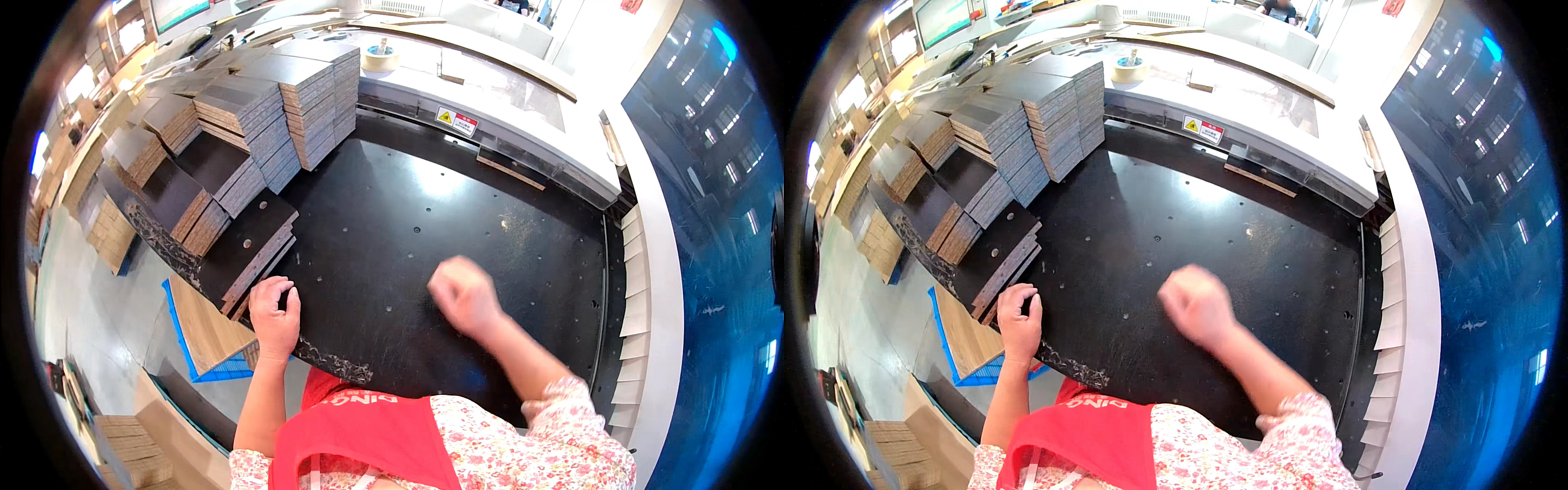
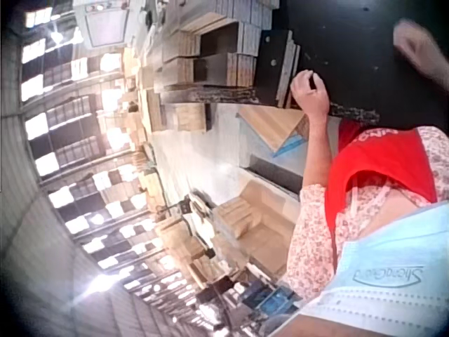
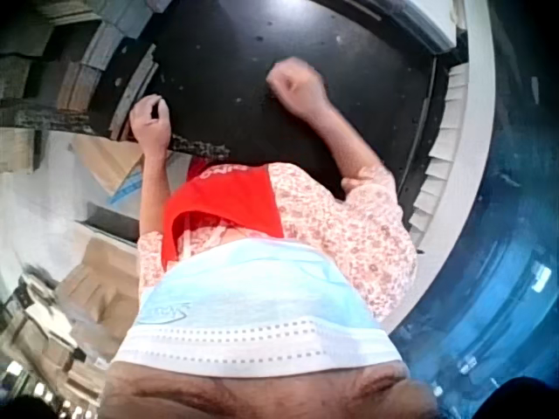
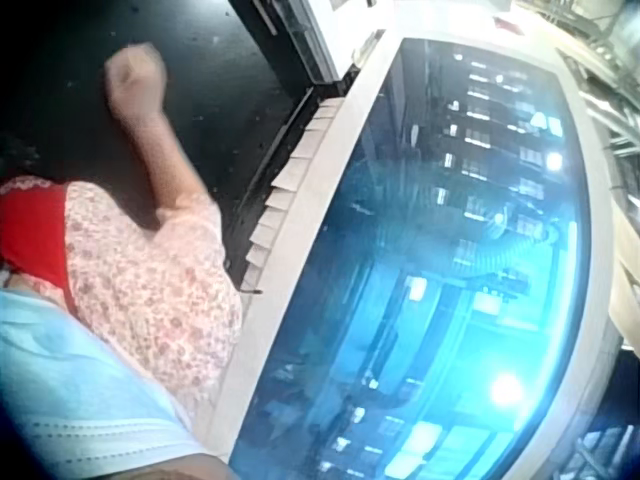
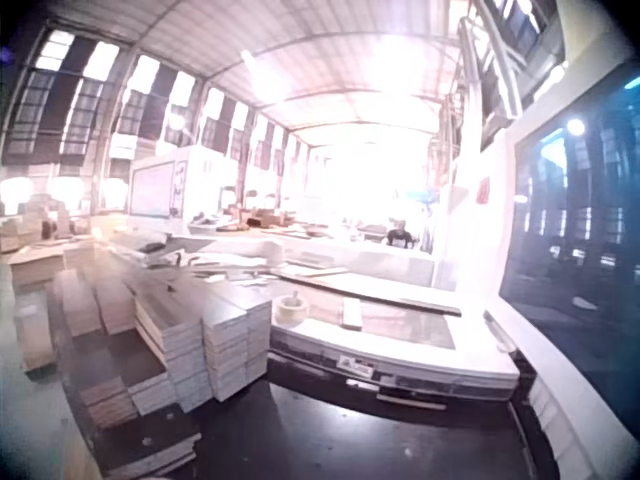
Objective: The person takes wood-veneer furniture components from a stack, places them individually onto a work surface, and feeds them into an industrial edge-banding or trimming machine.
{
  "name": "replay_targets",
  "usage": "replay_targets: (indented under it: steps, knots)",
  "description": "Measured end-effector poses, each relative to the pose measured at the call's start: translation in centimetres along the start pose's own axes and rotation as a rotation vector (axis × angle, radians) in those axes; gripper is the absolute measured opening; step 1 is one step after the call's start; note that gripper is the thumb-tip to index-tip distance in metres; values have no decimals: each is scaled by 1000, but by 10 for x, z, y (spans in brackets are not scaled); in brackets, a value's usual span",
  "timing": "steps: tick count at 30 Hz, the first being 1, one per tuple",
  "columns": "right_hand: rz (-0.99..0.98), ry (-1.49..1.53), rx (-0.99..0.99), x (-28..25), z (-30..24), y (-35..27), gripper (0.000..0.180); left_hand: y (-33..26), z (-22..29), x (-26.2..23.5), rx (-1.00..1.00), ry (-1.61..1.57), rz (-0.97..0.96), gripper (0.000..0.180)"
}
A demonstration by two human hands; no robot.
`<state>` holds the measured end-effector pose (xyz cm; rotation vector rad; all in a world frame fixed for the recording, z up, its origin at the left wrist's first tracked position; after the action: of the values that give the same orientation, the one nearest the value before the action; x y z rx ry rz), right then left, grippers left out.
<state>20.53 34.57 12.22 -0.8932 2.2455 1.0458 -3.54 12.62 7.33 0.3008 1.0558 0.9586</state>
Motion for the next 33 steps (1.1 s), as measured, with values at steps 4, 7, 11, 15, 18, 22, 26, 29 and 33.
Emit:
replay_targets:
  steps: [4, 7, 11, 15, 18, 22, 26, 29, 33]
  knots:
    - [175, -680, 156, -55, 150, 53, 32, 4, 5, 3, 8, -17, 8, 12]
    - [89, -929, 495, -83, 235, 79, 39, 6, 3, 1, -3, -31, 30, 11]
    - [-73, -934, 574, -90, 277, 100, 30, 5, 1, -1, -2, -21, 45, 8]
    - [-7, -958, 448, -89, 295, 98, 20, 6, 3, 0, 15, -12, 54, 6]
    - [-15, -971, 343, -84, 281, 97, 18, 7, 6, -2, 2, 8, 50, 6]
    - [-170, -893, 269, -80, 245, 96, 19, 7, 8, -4, 1, 1, 62, 5]
    - [-347, -670, 192, -85, 223, 96, 57, 4, 5, -3, 1, 29, 47, 5]
    - [-496, -644, 361, -88, 258, 96, 104, 9, 9, 0, -3, 23, 38, 4]
    - [-554, -545, 405, -90, 244, 99, 97, 7, 7, -1, 12, 25, 52, 4]
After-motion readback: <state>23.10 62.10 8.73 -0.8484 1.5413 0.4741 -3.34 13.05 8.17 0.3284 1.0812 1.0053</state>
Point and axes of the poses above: each hand's wrist, its own y-axis towards the middle knuckle, its own x-axis out of the palm, z = x × y, the point moved 8 cm from there along y, towards the middle knuckle, and after that the axes turned 6 degrees about x, right-handed, at the moved point
